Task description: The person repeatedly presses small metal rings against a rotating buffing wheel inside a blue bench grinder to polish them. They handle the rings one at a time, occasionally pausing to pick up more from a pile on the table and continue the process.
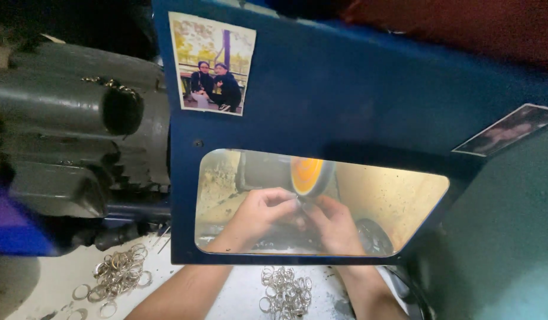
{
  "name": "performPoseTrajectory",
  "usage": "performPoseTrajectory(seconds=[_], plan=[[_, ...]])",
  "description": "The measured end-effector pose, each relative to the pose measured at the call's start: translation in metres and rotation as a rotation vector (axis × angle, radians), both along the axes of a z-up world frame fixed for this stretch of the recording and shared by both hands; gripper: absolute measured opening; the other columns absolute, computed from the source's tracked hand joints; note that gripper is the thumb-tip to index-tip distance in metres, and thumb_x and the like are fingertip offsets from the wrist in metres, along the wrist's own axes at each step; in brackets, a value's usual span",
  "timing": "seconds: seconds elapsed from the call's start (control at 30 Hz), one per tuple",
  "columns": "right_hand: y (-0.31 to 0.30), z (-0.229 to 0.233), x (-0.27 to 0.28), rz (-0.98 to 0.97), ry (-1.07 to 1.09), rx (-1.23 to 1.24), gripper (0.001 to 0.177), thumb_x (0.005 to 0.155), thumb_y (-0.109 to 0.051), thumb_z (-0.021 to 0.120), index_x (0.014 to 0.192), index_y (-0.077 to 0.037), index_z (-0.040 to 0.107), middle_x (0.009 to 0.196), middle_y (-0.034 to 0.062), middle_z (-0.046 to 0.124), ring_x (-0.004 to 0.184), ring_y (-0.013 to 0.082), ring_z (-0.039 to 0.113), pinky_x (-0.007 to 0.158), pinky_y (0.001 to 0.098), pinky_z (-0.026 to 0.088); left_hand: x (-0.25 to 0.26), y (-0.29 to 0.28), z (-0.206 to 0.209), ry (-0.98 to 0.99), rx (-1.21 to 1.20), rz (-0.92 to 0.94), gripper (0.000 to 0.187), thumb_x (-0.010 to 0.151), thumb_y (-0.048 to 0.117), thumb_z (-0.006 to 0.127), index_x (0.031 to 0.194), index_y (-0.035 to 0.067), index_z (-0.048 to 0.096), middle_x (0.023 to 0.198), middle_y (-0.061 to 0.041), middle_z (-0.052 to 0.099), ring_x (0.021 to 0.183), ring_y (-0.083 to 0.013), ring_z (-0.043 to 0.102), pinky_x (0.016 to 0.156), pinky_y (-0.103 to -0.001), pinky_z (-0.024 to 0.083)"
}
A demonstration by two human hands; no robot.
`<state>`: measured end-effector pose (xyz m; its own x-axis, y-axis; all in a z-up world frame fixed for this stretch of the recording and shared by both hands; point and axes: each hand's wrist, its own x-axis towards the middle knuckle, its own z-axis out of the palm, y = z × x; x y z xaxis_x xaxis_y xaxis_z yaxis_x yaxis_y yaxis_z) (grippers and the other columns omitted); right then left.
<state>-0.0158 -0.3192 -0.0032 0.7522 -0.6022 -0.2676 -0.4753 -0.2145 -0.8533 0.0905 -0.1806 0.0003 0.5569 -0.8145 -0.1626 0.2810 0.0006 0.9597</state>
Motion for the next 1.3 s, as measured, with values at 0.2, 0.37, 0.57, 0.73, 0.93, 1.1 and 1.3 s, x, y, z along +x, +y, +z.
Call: performPoseTrajectory(seconds=[0.2, 0.37, 0.57, 0.73, 0.93, 1.1, 1.3], plan=[[0.001, -0.008, 0.005, -0.064, -0.143, 0.149, 0.034, 0.099, -0.025, 0.064, 0.111, 0.006, 0.071, 0.095, 0.0203, 0.074, 0.089, 0.0259, 0.073, 0.087, 0.0458, 0.06, 0.001, -0.007, -0.01, 0.065, 0.006, 0.087, 0.023, 0.09, 0.02, 0.078, 0.107, 0.004, 0.081, 0.091, -0.01, 0.078, 0.081, -0.0165, 0.067, 0.079, -0.033, 0.055], [0.001, -0.018, 0.008, -0.116, -0.211, 0.22, 0.035, 0.098, -0.024, 0.068, 0.112, 0.008, 0.071, 0.098, 0.024, 0.073, 0.089, 0.0282, 0.073, 0.084, 0.0501, 0.061, 0.003, -0.008, -0.018, 0.064, 0.005, 0.118, 0.017, 0.09, 0.019, 0.079, 0.1, 0.005, 0.082, 0.088, -0.01, 0.078, 0.081, -0.0158, 0.067, 0.077, -0.031, 0.054], [-0.016, -0.047, 0.005, 0.018, -0.253, 0.159, 0.035, 0.097, -0.025, 0.067, 0.111, 0.006, 0.072, 0.091, 0.021, 0.072, 0.082, 0.0264, 0.074, 0.08, 0.0468, 0.063, 0.005, 0.0, -0.012, 0.07, -0.034, 0.089, 0.017, 0.086, 0.016, 0.081, 0.099, 0.004, 0.081, 0.088, -0.011, 0.079, 0.079, -0.0167, 0.07, 0.076, -0.032, 0.055], [-0.026, -0.018, -0.013, 0.286, -0.342, -0.077, 0.027, 0.084, -0.023, 0.076, 0.092, 0.002, 0.072, 0.077, 0.0147, 0.07, 0.08, 0.0165, 0.063, 0.074, 0.0392, 0.057, 0.006, 0.009, -0.007, 0.047, -0.008, -0.04, 0.017, 0.081, 0.014, 0.083, 0.094, 0.004, 0.078, 0.085, -0.01, 0.077, 0.077, -0.0169, 0.066, 0.076, -0.032, 0.055], [-0.017, -0.003, -0.014, 0.192, -0.186, -0.006, 0.022, 0.09, -0.017, 0.067, 0.101, 0.001, 0.073, 0.088, 0.0175, 0.075, 0.087, 0.0209, 0.071, 0.085, 0.0409, 0.058, 0.005, -0.01, -0.027, -0.039, 0.05, -0.091, 0.017, 0.089, 0.019, 0.076, 0.099, 0.005, 0.075, 0.083, -0.008, 0.074, 0.075, -0.0163, 0.066, 0.073, -0.031, 0.055], [-0.006, 0.002, -0.005, 0.055, -0.081, 0.163, 0.037, 0.097, -0.024, 0.063, 0.121, 0.003, 0.071, 0.11, 0.0262, 0.076, 0.105, 0.033, 0.076, 0.095, 0.0499, 0.058, 0.006, -0.033, -0.054, -0.052, 0.074, -0.007, 0.013, 0.096, 0.02, 0.069, 0.103, 0.01, 0.073, 0.078, -0.009, 0.076, 0.071, -0.0185, 0.073, 0.069, -0.032, 0.059], [0.006, -0.018, 0.011, -0.192, -0.186, 0.407, 0.043, 0.098, -0.022, 0.067, 0.128, 0.01, 0.062, 0.118, 0.0296, 0.07, 0.119, 0.0408, 0.069, 0.106, 0.0534, 0.051, 0.001, -0.028, -0.048, 0.072, -0.048, 0.106, 0.013, 0.098, 0.017, 0.066, 0.103, 0.005, 0.069, 0.078, -0.009, 0.072, 0.072, -0.0178, 0.073, 0.07, -0.033, 0.064]])
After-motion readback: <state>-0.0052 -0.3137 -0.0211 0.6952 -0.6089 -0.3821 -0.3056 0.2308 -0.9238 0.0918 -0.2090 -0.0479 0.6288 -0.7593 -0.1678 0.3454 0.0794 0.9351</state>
